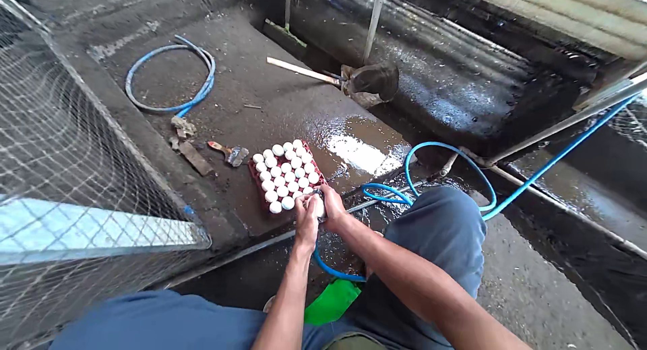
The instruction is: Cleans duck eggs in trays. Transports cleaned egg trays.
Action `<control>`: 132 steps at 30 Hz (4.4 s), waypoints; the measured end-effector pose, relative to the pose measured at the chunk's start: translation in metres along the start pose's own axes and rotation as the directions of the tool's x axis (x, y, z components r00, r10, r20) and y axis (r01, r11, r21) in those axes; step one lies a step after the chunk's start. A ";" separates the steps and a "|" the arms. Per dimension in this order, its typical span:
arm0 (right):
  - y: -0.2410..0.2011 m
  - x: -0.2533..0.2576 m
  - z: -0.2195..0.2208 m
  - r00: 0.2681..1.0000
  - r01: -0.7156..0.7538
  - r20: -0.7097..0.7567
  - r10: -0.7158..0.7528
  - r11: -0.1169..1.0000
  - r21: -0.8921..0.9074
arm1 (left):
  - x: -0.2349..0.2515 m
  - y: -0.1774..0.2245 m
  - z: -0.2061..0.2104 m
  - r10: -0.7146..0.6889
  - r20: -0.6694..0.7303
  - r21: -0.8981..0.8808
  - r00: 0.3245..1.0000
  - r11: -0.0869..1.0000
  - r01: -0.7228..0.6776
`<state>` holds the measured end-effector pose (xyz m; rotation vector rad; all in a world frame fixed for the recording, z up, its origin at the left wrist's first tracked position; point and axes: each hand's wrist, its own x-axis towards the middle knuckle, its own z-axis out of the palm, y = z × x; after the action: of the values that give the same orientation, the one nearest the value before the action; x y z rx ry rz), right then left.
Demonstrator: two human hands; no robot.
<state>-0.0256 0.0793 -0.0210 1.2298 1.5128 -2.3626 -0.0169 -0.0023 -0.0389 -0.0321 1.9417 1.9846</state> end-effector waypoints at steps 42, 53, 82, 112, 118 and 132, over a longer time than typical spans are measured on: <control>0.006 -0.001 -0.003 0.972 0.230 0.015 -0.234 0.941 -0.250 | -0.001 -0.004 0.000 0.102 -0.020 0.087 0.995 0.991 -0.100; 0.011 0.021 -0.011 0.999 -0.008 0.040 0.010 0.998 -0.060 | -0.004 -0.003 -0.005 -0.044 0.082 -0.071 0.996 0.996 0.050; 0.004 0.008 -0.007 0.964 0.249 -0.047 -0.263 0.949 -0.195 | -0.010 0.017 0.012 -0.111 -0.023 -0.009 0.994 0.994 0.111; 0.006 0.001 -0.007 0.980 0.170 -0.086 -0.179 0.980 -0.103 | 0.000 -0.002 0.008 -0.053 -0.017 -0.069 0.998 0.996 0.052; 0.006 0.003 -0.010 0.965 0.238 -0.082 -0.250 0.962 -0.137 | -0.004 -0.001 0.006 -0.045 -0.021 0.183 0.999 0.982 0.048; 0.014 -0.015 -0.001 0.950 0.311 0.098 -0.295 0.915 -0.257 | 0.008 -0.004 -0.003 -0.089 -0.101 -0.135 0.991 0.988 0.075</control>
<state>-0.0088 0.0682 -0.0217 0.9147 2.0533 -2.2303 -0.0246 -0.0034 -0.0448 -0.2531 1.8390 2.0911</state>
